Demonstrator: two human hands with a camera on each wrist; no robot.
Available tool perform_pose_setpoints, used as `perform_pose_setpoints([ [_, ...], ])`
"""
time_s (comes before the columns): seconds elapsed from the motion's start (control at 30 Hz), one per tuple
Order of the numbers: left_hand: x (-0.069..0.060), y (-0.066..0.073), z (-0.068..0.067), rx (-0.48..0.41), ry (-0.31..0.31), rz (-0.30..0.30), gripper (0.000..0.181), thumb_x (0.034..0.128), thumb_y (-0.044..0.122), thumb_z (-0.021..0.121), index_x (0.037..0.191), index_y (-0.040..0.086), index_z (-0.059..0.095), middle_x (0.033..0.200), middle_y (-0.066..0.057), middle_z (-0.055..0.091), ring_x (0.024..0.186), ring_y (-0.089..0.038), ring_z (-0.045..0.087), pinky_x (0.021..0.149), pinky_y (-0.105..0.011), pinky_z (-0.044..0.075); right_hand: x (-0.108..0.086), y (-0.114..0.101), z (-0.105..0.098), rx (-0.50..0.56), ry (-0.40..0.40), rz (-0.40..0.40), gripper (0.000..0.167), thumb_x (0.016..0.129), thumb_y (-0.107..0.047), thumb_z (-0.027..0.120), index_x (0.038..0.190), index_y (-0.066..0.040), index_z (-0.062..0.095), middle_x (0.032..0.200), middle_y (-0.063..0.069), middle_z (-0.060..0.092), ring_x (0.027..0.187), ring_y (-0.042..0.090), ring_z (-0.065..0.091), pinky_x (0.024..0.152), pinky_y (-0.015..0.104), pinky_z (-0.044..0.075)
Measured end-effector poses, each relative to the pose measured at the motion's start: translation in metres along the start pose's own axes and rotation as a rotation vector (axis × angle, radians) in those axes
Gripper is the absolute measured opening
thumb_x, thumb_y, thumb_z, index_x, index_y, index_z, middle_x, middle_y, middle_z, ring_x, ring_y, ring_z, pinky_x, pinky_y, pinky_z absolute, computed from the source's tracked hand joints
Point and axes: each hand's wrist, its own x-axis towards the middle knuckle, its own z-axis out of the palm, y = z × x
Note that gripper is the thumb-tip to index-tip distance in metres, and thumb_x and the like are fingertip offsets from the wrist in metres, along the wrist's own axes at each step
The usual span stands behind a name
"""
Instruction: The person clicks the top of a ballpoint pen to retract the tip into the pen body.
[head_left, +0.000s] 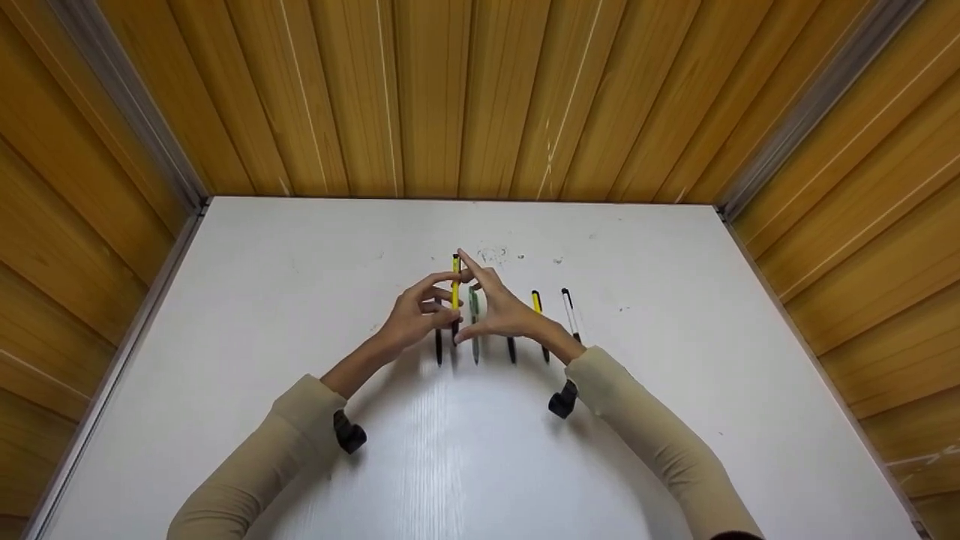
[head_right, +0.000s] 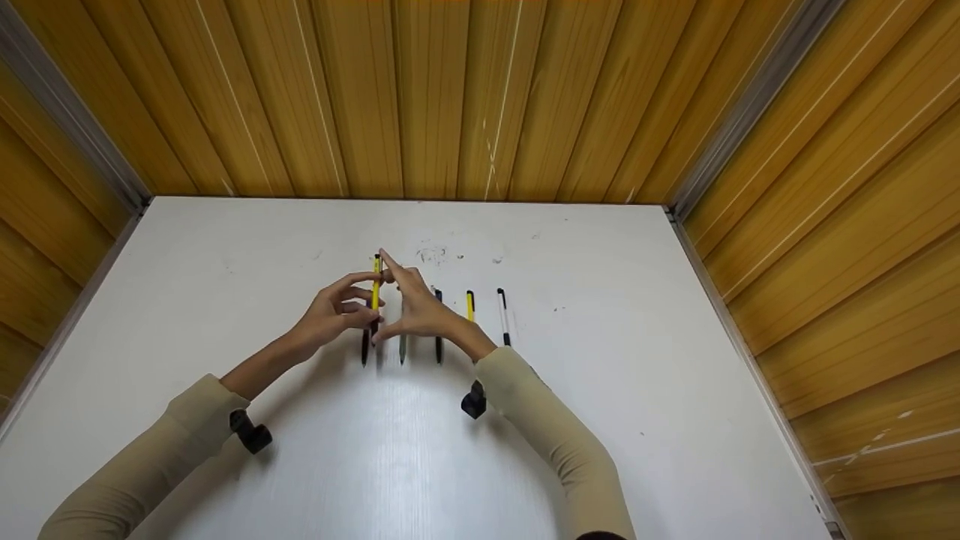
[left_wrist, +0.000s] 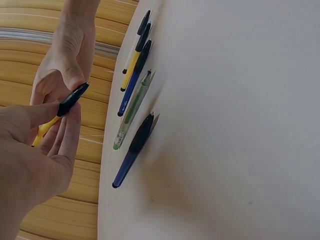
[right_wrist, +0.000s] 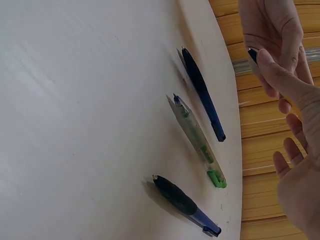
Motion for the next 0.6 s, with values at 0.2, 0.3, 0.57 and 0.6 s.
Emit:
perform_pose_setpoints([
  [0.2,-0.0004,0.0011,0.0004,-0.002,0.002,-0.019,0.061,0.0919,-0.004,0.068,0.148,0.014,0.051,0.121,-0.024,0.065,0.091,-0.019,0.074,0.083,-0.034,0.065,-0.0003,-0.0021,0.0002,0.008,0.001,-0.043,0.139,0.065,-0.022,0.099,0.164,-0.005,0.004,0.130,0.015,0.046,0.122,0.030,0.037,0.108,0.061,0.042],
  [0.3,-0.0010,0.0024,0.0000,-0.022,-0.009,-0.033,0.062,0.0920,-0.005,0.068,0.149,0.014,0.050,0.120,-0.028,0.064,0.092,-0.020,0.074,0.083,-0.034,0.065,-0.0001,-0.0028,0.0008,0.011,-0.003,-0.044,0.138,0.065,-0.021,0.099,0.164,-0.006,0.004,0.129,0.016,0.045,0.121,0.032,0.037,0.106,0.062,0.040],
  [0.57,-0.0033,0.0032,0.0003,-0.024,-0.001,-0.043,0.062,0.0903,-0.007,0.069,0.147,0.009,0.050,0.107,-0.024,0.070,0.087,-0.016,0.074,0.082,-0.035,0.065,-0.0004,-0.0005,0.0000,0.045,-0.037,-0.002,0.134,0.066,-0.020,0.098,0.165,-0.011,0.008,0.133,0.015,0.046,0.124,0.030,0.039,0.106,0.060,0.042],
  [0.6,-0.0034,0.0029,0.0007,-0.029,0.003,-0.044,0.062,0.0899,-0.008,0.069,0.146,0.009,0.051,0.104,-0.022,0.071,0.086,-0.015,0.074,0.082,-0.035,0.065,-0.0003,-0.0001,-0.0004,0.048,-0.044,0.001,0.133,0.066,-0.020,0.098,0.165,-0.012,0.009,0.133,0.014,0.046,0.123,0.029,0.040,0.105,0.060,0.043],
])
